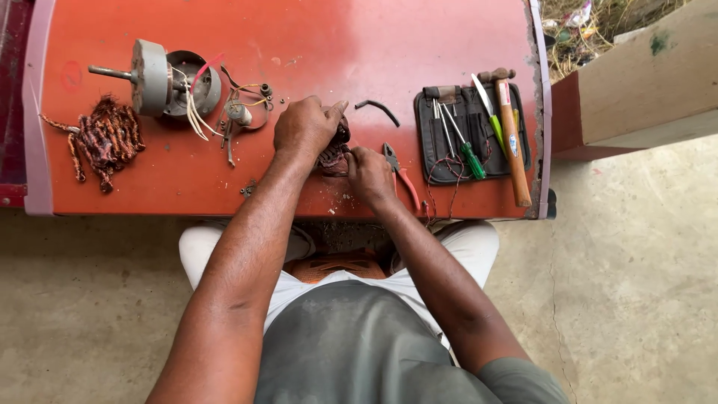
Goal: The recorder is repairing an electric fan motor by manipulating the stator and wires on a work table.
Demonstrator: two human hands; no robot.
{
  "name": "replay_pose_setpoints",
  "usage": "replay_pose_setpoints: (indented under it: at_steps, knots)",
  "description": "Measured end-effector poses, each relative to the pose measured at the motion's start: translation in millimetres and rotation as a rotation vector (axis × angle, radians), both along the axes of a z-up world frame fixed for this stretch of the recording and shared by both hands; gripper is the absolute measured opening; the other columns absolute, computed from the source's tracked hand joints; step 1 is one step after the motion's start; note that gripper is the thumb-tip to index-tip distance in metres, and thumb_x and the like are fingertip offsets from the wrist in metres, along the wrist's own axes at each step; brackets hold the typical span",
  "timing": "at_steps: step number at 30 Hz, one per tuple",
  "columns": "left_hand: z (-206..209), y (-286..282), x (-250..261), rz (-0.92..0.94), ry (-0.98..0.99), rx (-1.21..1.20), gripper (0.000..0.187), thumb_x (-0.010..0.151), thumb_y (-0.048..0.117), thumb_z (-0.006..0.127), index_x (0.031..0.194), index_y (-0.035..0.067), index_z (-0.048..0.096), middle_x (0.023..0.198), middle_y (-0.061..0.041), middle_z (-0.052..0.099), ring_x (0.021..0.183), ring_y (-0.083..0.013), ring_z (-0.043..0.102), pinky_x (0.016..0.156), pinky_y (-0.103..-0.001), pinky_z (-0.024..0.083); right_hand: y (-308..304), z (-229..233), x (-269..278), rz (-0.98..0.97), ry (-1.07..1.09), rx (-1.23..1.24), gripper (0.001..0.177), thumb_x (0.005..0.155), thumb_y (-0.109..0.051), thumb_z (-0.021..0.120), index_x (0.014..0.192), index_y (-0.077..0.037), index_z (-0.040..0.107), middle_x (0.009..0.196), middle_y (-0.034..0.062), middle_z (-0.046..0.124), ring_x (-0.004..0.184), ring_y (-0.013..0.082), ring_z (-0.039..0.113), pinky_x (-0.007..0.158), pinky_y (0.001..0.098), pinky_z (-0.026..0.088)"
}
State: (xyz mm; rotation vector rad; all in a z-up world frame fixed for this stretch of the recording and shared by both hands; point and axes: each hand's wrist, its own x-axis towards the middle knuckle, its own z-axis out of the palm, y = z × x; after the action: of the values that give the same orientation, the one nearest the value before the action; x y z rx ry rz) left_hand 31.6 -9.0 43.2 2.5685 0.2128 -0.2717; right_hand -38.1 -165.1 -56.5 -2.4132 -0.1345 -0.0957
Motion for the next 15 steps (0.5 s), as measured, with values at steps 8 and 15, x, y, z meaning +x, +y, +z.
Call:
replay_pose_setpoints:
  at_steps: [8,15]
  knots:
    - [1,-1,-3,-0.029,-0.038,-0.01,0.062,0.092,0.066,0.063,0.097,0.005,0.075,0.092,-0.021,0.074,0.089,-0.0401,0.072,0.075,-0.054,0.056,-49,56,-26,-0.037,-0.007,-0.349,0.047,0.084,-0.034,0.078,0.119,-0.004,0.065,0.112,0.0179,0.065,0.101,0.0368,0.065,0.083,0.0498,0.053]
    - [2,-3,-2,-0.065,-0.043,0.013,0.061,0.091,0.064,0.064,0.098,0.005,0.075,0.093,-0.022,0.074,0.09,-0.0412,0.072,0.076,-0.054,0.057,-70,43,-36,-0.013,0.322,-0.448,0.044,0.09,-0.028,0.076,0.118,0.001,0.058,0.111,0.0242,0.06,0.1,0.04,0.063,0.085,0.0489,0.054]
